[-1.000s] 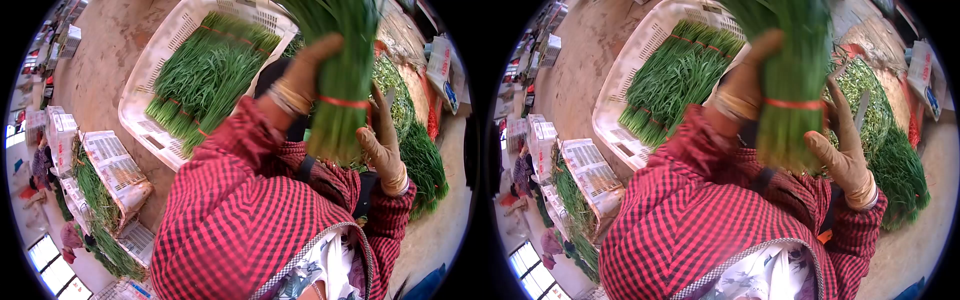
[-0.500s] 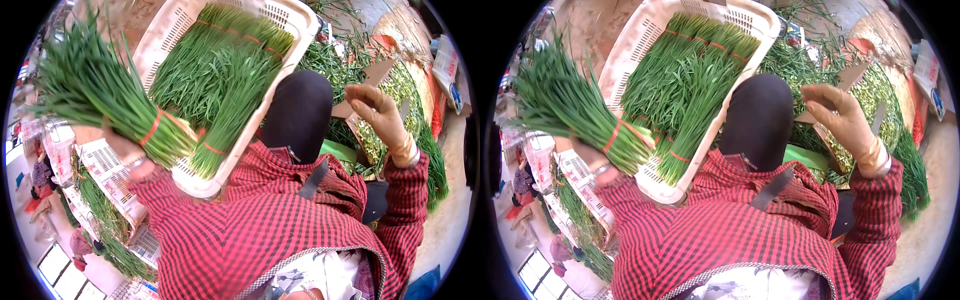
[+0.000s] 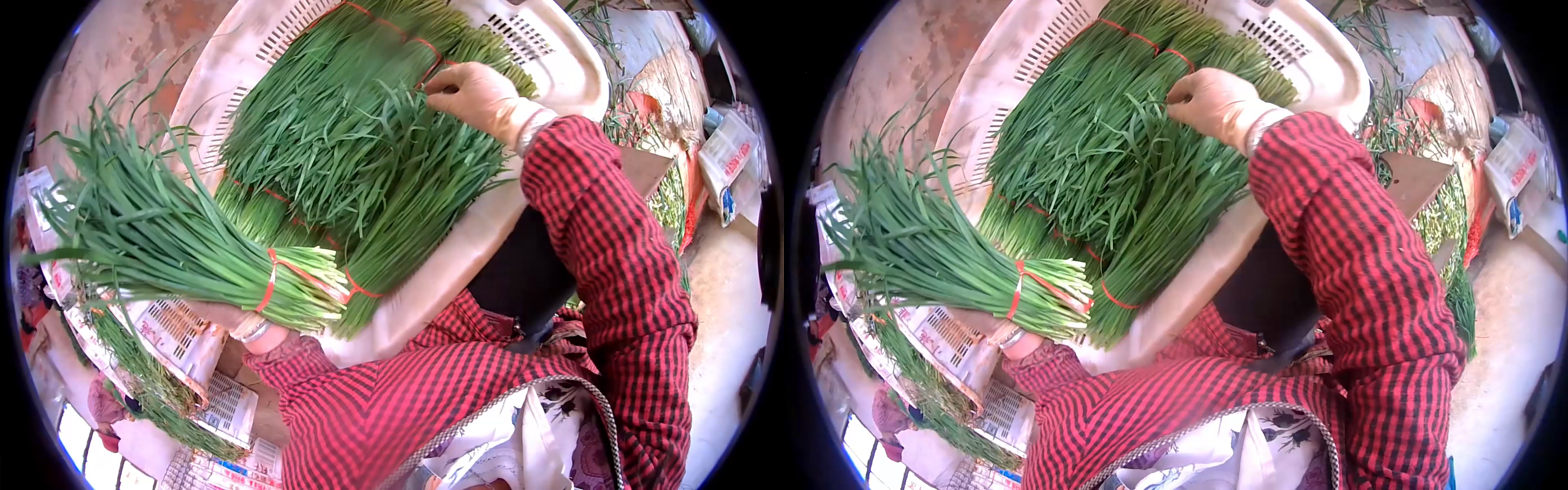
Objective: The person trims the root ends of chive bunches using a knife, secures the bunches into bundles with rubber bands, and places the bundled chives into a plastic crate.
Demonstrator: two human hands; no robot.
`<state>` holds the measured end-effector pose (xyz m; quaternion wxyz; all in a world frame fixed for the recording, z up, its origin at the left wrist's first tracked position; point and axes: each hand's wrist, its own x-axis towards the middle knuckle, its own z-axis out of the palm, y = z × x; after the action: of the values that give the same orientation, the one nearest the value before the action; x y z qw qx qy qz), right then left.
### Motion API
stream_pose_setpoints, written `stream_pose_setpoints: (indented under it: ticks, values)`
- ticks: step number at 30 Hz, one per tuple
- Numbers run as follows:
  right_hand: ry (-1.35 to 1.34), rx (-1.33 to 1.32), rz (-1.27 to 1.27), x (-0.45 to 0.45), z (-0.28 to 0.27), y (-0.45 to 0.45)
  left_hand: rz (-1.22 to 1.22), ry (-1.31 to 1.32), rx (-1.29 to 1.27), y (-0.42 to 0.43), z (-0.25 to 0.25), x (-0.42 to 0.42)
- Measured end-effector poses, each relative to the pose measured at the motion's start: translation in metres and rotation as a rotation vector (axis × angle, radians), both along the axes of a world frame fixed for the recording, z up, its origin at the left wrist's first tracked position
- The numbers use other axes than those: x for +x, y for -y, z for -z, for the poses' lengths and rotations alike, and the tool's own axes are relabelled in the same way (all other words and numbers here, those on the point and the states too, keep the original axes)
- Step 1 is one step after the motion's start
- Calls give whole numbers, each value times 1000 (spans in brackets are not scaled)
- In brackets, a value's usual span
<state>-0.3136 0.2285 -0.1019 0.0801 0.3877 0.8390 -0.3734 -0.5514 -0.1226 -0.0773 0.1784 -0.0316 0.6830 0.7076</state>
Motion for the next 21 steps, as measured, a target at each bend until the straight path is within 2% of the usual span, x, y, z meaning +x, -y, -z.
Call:
stream_pose_setpoints:
  ticks: [2,5,13,15,16,17,18,20,21]
  values:
    - [150,18,-71,-10,4,4,19,-85,-80,7,2,-1]
    - [227,-44,-63,-21,9,10,69,-247,-218,14,6,2]
    - [221,-112,-3,-22,18,17,250,-707,-681,28,15,-1]
    - [164,-77,-48,-19,18,16,42,-127,-115,17,7,4]
    - [143,-29,-96,-16,14,15,-186,180,203,6,-2,6]
    - [143,-28,-96,-10,13,12,-186,179,203,6,-3,8]
    - [131,61,-180,-4,13,8,-79,77,-30,6,-3,10]
    - [206,223,-357,8,13,3,34,-25,-261,1,-4,15]
    - [205,224,-354,12,9,2,93,-102,-174,-6,-4,16]
